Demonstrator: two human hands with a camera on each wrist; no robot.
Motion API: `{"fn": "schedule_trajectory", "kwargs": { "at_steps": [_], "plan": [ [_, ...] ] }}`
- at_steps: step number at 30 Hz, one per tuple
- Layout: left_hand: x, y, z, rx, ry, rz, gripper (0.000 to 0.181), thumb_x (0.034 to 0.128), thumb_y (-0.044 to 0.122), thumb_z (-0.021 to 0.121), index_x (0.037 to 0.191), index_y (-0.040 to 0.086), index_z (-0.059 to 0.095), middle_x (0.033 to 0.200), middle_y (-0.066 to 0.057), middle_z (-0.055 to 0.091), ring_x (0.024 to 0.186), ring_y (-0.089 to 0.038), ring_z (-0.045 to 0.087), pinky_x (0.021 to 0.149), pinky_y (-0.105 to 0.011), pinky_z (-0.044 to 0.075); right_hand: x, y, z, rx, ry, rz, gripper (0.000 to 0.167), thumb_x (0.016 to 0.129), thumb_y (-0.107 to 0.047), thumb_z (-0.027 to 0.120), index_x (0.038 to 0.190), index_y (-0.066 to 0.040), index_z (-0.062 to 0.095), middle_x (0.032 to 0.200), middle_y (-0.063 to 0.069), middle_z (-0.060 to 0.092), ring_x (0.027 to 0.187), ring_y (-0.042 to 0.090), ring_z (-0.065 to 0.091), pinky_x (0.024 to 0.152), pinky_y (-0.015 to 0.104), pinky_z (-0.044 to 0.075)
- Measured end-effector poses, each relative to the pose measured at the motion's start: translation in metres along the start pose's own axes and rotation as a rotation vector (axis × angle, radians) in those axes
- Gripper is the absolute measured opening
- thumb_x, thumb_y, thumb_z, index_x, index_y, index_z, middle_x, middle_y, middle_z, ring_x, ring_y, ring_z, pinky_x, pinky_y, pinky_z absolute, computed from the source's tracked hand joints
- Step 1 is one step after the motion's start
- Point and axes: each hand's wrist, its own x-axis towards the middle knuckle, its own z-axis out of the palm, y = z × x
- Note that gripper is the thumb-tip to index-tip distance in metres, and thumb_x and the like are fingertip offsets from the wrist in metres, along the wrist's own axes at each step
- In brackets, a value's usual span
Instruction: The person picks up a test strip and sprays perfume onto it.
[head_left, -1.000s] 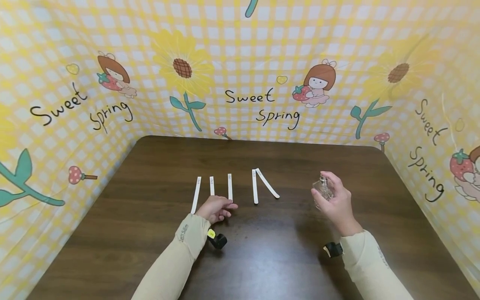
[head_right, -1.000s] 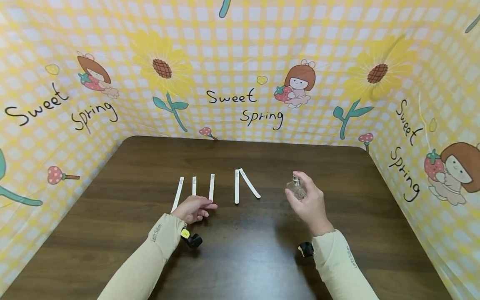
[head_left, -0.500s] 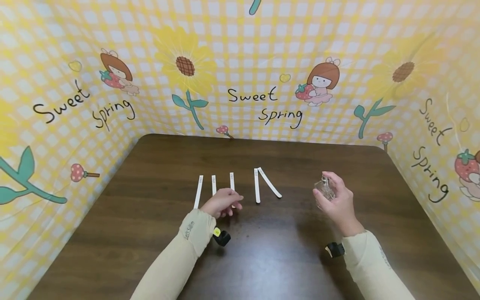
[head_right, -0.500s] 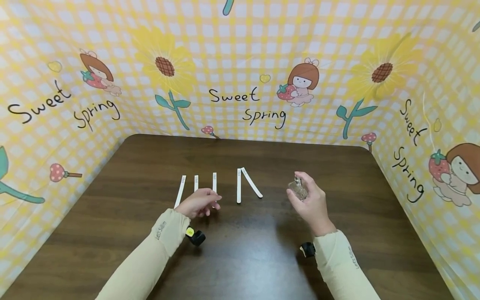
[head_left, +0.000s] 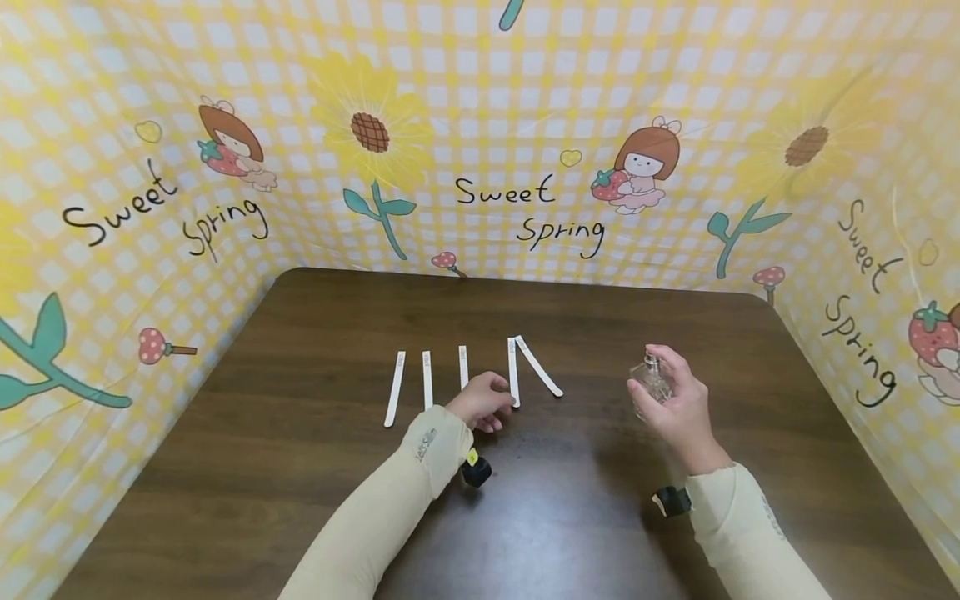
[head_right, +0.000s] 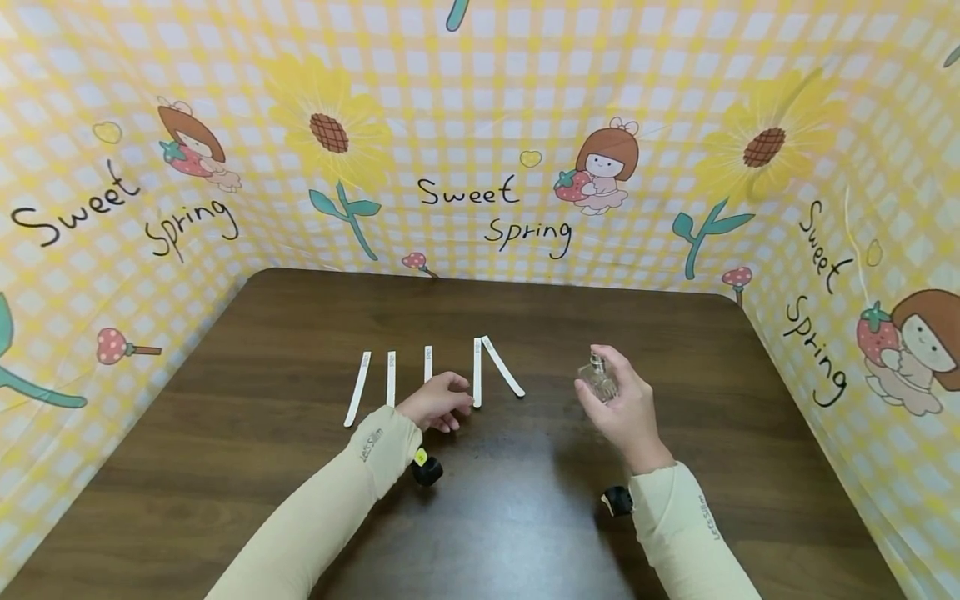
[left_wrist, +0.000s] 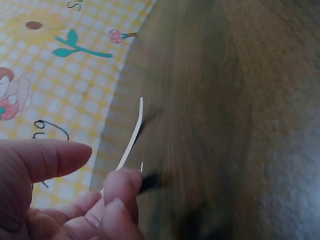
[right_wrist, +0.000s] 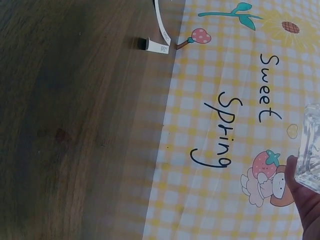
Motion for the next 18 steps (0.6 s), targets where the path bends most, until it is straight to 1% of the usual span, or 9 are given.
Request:
{"fn": "schedule_trajectory", "kwargs": {
  "at_steps": [3,5,7,9,11,14,18],
  "plan": [
    [0.002,0.004,0.006,0.054,0.039,-0.006,0.046,0.0875,0.003,0.059,0.129,-0.001,0.04,0.078,-0.015,0.066,0.039,-0.009,0.044,0.037,-0.018,0.035,-0.001,0.0,-0.002,-0.01,0.003,0.018,0.059,0.064,0.019,0.073,0.117,0.005,0.052,0.082,0.024,0.065,0.078,-0.011,0.053,0.064,0.007,0.044],
    [0.004,0.006,0.008,0.087,0.065,-0.016,0.05,0.0864,0.002,0.06,0.132,-0.002,0.038,0.076,-0.014,0.066,0.038,-0.009,0.042,0.037,-0.018,0.032,-0.002,0.0,-0.002,-0.016,0.006,0.031,0.059,0.063,0.021,0.072,0.116,0.006,0.051,0.081,0.026,0.064,0.078,-0.009,0.053,0.065,0.006,0.044],
    [0.008,0.006,0.009,0.109,0.076,-0.018,0.052,0.0855,0.002,0.061,0.132,-0.002,0.039,0.074,-0.012,0.066,0.037,-0.009,0.042,0.036,-0.018,0.031,-0.003,0.001,-0.004,-0.017,0.011,0.037,0.059,0.063,0.022,0.072,0.116,0.007,0.051,0.081,0.026,0.064,0.078,-0.01,0.053,0.065,0.006,0.043],
    [0.012,0.005,0.01,0.138,0.077,-0.01,0.05,0.0846,0.003,0.063,0.13,-0.002,0.041,0.071,-0.011,0.065,0.037,-0.009,0.042,0.036,-0.019,0.032,-0.004,0.002,-0.005,-0.021,0.018,0.041,0.059,0.062,0.023,0.072,0.115,0.007,0.051,0.081,0.026,0.064,0.077,-0.01,0.053,0.067,0.005,0.043],
    [0.017,0.002,0.01,0.17,0.082,0.014,0.047,0.0832,0.003,0.065,0.126,-0.003,0.045,0.07,-0.009,0.064,0.037,-0.009,0.042,0.036,-0.019,0.035,-0.005,0.004,-0.007,-0.023,0.023,0.038,0.06,0.062,0.022,0.072,0.116,0.007,0.052,0.081,0.025,0.064,0.078,-0.011,0.053,0.068,0.006,0.043],
    [0.023,-0.001,0.009,0.215,0.111,0.042,0.044,0.0815,0.005,0.068,0.12,-0.005,0.05,0.069,-0.009,0.065,0.038,-0.01,0.043,0.038,-0.02,0.039,-0.006,0.004,-0.009,-0.036,0.022,0.033,0.059,0.063,0.019,0.074,0.116,0.005,0.053,0.082,0.023,0.065,0.078,-0.008,0.054,0.068,0.006,0.044],
    [0.028,0.0,0.008,0.289,0.13,0.037,0.042,0.0811,0.011,0.073,0.116,-0.004,0.054,0.067,-0.008,0.065,0.04,-0.01,0.044,0.04,-0.02,0.04,-0.007,0.005,-0.012,-0.043,0.024,0.036,0.059,0.064,0.017,0.074,0.117,0.004,0.053,0.082,0.023,0.066,0.076,-0.001,0.058,0.067,0.007,0.044]
  ]
}}
